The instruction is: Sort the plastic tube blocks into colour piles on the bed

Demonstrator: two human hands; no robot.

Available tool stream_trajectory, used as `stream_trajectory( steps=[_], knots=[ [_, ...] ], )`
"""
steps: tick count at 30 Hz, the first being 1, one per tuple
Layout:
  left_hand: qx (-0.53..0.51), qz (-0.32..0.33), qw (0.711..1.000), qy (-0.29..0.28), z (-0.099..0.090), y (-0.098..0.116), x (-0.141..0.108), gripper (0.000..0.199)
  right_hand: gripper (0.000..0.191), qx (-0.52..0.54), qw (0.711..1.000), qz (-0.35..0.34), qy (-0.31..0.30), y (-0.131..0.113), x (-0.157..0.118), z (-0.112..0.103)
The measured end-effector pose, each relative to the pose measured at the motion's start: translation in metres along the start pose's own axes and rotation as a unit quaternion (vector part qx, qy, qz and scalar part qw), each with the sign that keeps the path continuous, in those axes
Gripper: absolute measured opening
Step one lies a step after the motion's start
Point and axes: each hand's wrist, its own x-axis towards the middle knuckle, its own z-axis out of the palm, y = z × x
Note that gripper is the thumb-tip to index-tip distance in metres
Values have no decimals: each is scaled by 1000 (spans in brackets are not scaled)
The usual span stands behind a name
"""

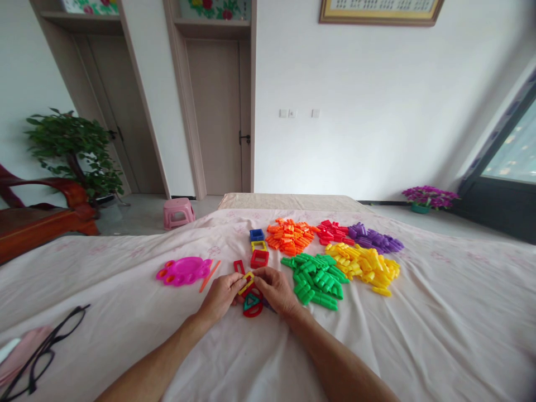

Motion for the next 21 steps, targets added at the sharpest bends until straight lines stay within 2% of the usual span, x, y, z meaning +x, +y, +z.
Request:
stream_trajectory(
  steps=[5, 10, 16, 21],
  knots=[
    [-78, -6, 995, 60, 2, 5, -1, 46, 36, 133, 989, 44, 35, 4, 3, 5],
    [-226, -51, 963, 140, -9, 5, 2, 45, 41, 161, 982, 36, 97, 5, 5, 4],
    [-338, -76, 935, 74, -9, -1, 1, 34, 45, 183, 975, 46, 114, 1, 5, 3],
    [-339, -48, 934, 106, -5, 0, 3, 38, 50, 218, 969, 51, 103, -5, 4, 1]
  ],
)
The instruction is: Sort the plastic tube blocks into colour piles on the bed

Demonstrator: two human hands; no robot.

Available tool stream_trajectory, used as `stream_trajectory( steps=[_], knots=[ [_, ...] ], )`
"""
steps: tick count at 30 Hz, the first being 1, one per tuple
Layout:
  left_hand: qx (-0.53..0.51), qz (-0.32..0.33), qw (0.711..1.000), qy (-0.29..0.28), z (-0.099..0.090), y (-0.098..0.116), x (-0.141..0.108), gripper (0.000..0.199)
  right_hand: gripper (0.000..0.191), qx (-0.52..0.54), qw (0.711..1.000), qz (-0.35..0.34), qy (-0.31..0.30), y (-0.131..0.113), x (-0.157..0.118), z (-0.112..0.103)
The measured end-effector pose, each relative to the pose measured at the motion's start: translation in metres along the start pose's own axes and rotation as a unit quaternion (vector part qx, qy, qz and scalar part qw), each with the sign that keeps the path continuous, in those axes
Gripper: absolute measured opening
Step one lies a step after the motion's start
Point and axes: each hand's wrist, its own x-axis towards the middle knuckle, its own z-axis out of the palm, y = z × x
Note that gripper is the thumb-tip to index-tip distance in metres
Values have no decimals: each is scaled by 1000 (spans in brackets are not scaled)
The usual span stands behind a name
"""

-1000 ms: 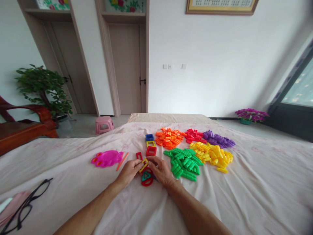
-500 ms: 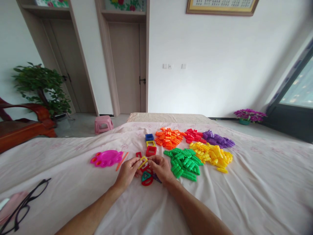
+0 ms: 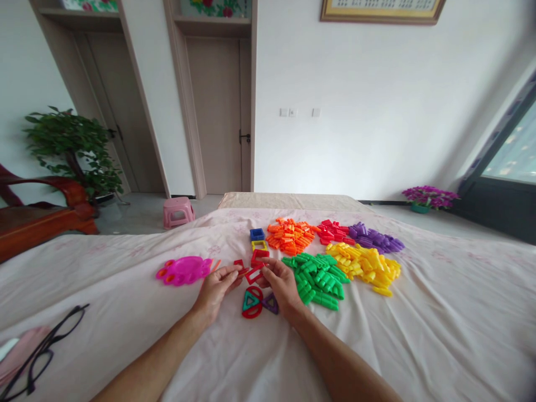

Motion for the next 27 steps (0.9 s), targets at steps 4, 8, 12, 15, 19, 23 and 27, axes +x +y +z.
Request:
stream_trajectory(
  steps=[4, 8, 12, 15, 19, 23, 27],
  knots=[
    [66, 40, 996, 35, 2, 3, 0, 44, 50, 17, 1000, 6, 1, -5, -1, 1],
    [100, 65, 992, 38, 10, 3, -5, 52, 51, -4, 1000, 24, 15, -1, -1, 7],
    [85, 68, 994, 20, 16, 1, -9, 55, 46, -32, 998, 51, 23, 6, -2, 12],
    [84, 74, 994, 9, 15, -2, -8, 59, 43, -45, 998, 49, 18, 11, -1, 11],
    [89, 88, 992, -20, 13, -10, -6, 60, 41, -90, 995, 33, 18, 19, 0, 9],
    [71, 80, 994, -33, 16, -12, -9, 61, 34, -173, 985, -19, 11, 20, 0, 7],
    [58, 71, 995, -46, 17, -6, -13, 66, 27, -335, 929, -156, -26, 6, -5, 5]
  ],
)
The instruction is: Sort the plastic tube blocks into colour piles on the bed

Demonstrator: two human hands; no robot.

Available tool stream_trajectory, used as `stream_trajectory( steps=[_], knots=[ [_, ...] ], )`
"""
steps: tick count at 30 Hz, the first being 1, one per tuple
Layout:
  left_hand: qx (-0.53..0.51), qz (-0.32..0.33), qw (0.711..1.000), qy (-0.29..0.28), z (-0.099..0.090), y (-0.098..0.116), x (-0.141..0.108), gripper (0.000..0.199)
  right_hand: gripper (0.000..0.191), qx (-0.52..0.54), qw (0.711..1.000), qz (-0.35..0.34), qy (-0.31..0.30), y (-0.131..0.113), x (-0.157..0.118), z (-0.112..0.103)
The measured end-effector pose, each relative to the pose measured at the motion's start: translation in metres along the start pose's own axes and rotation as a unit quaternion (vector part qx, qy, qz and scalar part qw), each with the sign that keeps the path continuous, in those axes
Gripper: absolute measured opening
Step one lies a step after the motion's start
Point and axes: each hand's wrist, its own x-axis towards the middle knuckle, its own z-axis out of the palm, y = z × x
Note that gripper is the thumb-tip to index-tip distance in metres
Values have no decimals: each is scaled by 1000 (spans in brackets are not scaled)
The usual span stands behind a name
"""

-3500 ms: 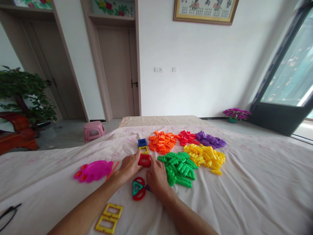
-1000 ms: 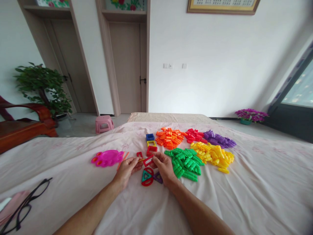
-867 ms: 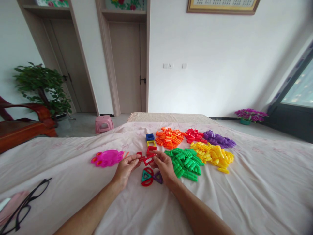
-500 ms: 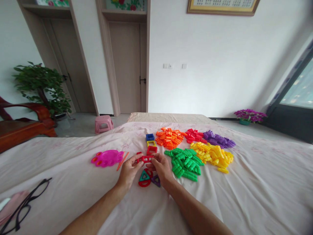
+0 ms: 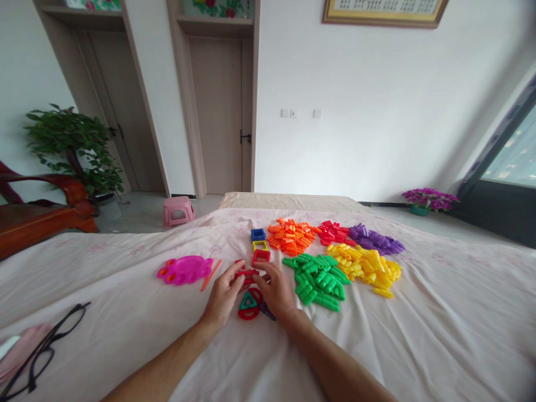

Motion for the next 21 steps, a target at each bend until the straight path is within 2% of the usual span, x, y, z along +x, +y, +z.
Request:
stream_trajectory(
  steps=[3, 5, 7, 10, 13, 15, 18, 21],
  knots=[
    [-4, -2, 1000, -8, -2, 4, -2, 68, 32, -97, 989, -96, -63, -11, -1, -9],
    [-2, -14, 1000, -22, -6, 6, -1, 68, 36, -149, 976, -126, -94, -17, -2, -13],
    [7, -29, 999, -37, -12, 9, 2, 62, 36, -186, 969, -123, -106, -19, -2, -13],
    [54, -36, 997, -49, -27, 12, 13, 48, 33, -200, 972, -91, -84, -16, -2, -12],
    [183, 18, 982, -40, -46, 10, 31, 34, 31, -193, 979, -47, -41, -8, 0, -11],
    [301, 88, 948, -51, -56, 7, 43, 36, 32, -198, 980, -21, -29, -2, 3, -12],
    [438, 185, 871, -120, -64, 4, 60, 56, 36, -218, 975, -1, -35, 4, 5, -13],
    [501, 213, 811, -213, -64, 7, 75, 57, 37, -262, 964, 3, -48, 5, 4, -16]
  ],
)
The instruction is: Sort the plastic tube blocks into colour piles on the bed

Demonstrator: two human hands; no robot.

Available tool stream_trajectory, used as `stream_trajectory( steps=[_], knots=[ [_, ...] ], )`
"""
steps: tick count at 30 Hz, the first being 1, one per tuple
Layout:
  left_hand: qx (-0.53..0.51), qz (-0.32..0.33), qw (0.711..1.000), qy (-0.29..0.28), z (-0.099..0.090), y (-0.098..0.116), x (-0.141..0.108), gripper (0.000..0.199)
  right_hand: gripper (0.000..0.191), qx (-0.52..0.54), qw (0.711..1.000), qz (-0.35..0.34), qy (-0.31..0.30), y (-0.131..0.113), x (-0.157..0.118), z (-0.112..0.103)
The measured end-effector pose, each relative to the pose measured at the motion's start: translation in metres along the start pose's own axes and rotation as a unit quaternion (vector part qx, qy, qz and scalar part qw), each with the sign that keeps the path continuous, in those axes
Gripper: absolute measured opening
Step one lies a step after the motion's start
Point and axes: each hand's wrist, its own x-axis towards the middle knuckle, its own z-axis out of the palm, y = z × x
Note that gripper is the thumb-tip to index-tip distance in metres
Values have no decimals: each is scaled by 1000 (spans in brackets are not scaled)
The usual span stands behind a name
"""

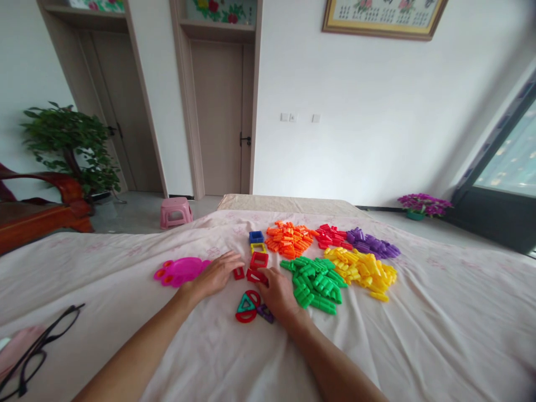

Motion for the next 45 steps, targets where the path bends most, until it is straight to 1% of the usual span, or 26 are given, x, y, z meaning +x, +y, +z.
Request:
stream_trajectory(
  steps=[2, 4, 6, 8, 11, 13, 14, 16, 18, 19, 21, 23, 25, 28, 32, 35, 39, 43, 45],
  knots=[
    [13, 8, 999, -42, -5, 0, 7, 48, 35, -37, 999, -4, -7, 0, -1, -2],
    [21, 1, 998, -57, -10, 4, 11, 36, 32, -68, 998, -13, -12, -1, -2, -4],
    [35, -11, 998, -53, -14, 10, 10, 23, 29, -92, 995, -22, -13, -3, -2, -6],
    [50, -24, 997, -44, -15, 16, 4, 15, 27, -109, 994, -26, -13, -4, -1, -6],
    [66, -39, 996, -38, -11, 21, -6, 17, 26, -106, 994, -15, -12, -5, 0, -4],
    [58, -55, 997, -17, -6, 22, -11, 25, 25, -83, 996, -4, -12, -6, 0, -3],
    [41, -71, 997, 9, -3, 24, -13, 30, 25, -67, 998, 0, -10, -6, -1, -3],
    [-25, -110, 991, 67, 3, 28, -15, 41, 26, -23, 1000, 0, 0, -7, -1, -3],
    [-107, -128, 981, 97, 8, 37, -15, 46, 27, 32, 999, -18, 8, -7, -1, -4],
    [-141, -125, 977, 99, 9, 42, -14, 44, 27, 61, 998, -32, 8, -8, 0, -3],
    [-188, -114, 971, 93, 11, 52, -12, 34, 25, 113, 992, -50, 6, -8, 1, -1],
    [-202, -129, 965, 104, 11, 56, -10, 27, 26, 151, 988, -42, 11, -7, 3, 1],
    [-188, -168, 959, 133, 11, 52, -9, 28, 33, 174, 984, -15, 22, -5, 4, 4],
    [-154, -219, 949, 169, 14, 34, -9, 32, 37, 170, 985, 3, 22, 0, 4, 8],
    [-116, -243, 949, 164, 17, 12, -10, 28, 35, 134, 991, -14, 3, 3, 3, 10],
    [-85, -241, 955, 150, 18, 10, -10, 26, 38, 114, 993, -32, 2, 3, 1, 11],
    [-53, -218, 967, 121, 17, 15, -11, 29, 44, 76, 996, -50, -9, 1, 1, 11],
    [-40, -192, 977, 84, 14, 14, -15, 47, 47, 40, 996, -70, -23, 0, 0, 12],
    [-34, -181, 981, 63, 13, 11, -16, 48, 50, 22, 996, -82, -29, 0, 0, 12]
  ],
)
